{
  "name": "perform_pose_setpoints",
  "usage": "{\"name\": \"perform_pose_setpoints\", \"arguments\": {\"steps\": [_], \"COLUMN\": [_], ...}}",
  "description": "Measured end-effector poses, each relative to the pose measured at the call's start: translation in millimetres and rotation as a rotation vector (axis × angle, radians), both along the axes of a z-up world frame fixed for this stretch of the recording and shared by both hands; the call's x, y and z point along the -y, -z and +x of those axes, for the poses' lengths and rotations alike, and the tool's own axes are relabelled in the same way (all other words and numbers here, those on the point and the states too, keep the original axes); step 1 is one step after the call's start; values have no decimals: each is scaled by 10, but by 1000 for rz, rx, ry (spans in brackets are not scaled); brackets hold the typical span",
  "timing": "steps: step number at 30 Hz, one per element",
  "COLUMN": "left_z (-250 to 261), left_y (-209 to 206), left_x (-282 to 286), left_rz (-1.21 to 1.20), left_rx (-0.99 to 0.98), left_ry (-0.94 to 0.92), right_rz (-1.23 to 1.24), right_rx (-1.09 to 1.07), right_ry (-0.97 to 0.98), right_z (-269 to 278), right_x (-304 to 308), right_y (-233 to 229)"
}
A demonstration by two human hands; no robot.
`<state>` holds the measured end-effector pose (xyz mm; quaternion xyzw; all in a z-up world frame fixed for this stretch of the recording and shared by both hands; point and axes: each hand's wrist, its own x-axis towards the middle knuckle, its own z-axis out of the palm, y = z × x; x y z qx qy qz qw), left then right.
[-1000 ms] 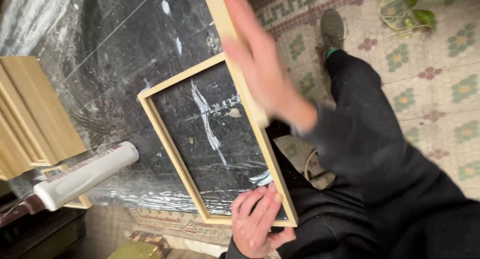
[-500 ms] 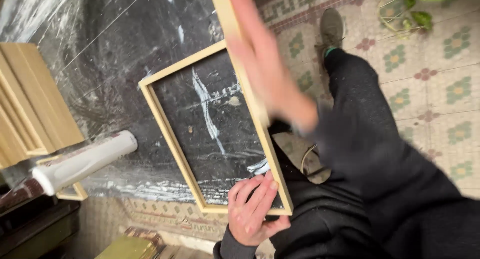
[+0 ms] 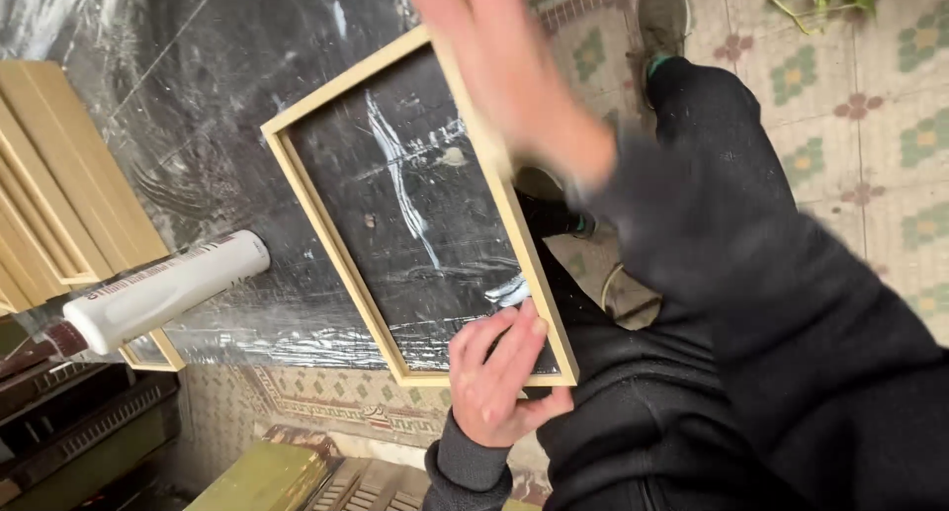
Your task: Sanding a wooden picture frame and applying glue to its joints.
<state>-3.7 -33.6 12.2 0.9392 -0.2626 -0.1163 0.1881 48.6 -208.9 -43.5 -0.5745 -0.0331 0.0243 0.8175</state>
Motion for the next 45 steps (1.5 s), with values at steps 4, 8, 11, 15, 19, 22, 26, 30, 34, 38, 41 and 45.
{"name": "perform_pose_setpoints", "arguments": {"steps": [4,8,11,15,19,22,26,30,34,38,41,45], "left_z": [-26,-9,13,-48,25,38,-3,-11,2,14,50,-41], "left_y": [76,79,106,-28,50,22,40,-21,31,32,65,-71], "left_x": [-57,-59,-69,-2,-19,0,-26,-10,-43,-82,-72,-89], "left_rz": [6,15,34,4,7,12,0,2,1,-27,-43,-45], "left_rx": [45,0,16,-3,23,-18,2,-11,7,-30,-10,-59], "left_ry": [11,-5,8,-17,-4,-41,-24,-27,-14,-31,-22,-41], "right_rz": [22,-51,37,75,-31,-11,125,-201,-23,-37,8,16], "right_rx": [17,-40,91,-261,11,-19,-76,-60,-98,-54,3,-34], "right_ry": [-47,-129,36,-24,-92,-193,-19,-4,-134,-138,-28,34], "right_z": [-60,-324,882,1354,-134,-1059,576,1130,-314,-533,409,478], "right_x": [58,-32,-141,-203,54,-22,-259,-277,1,-84,-131,-208], "right_y": [-85,149,323,434,45,281,476,716,27,183,382,608]}}
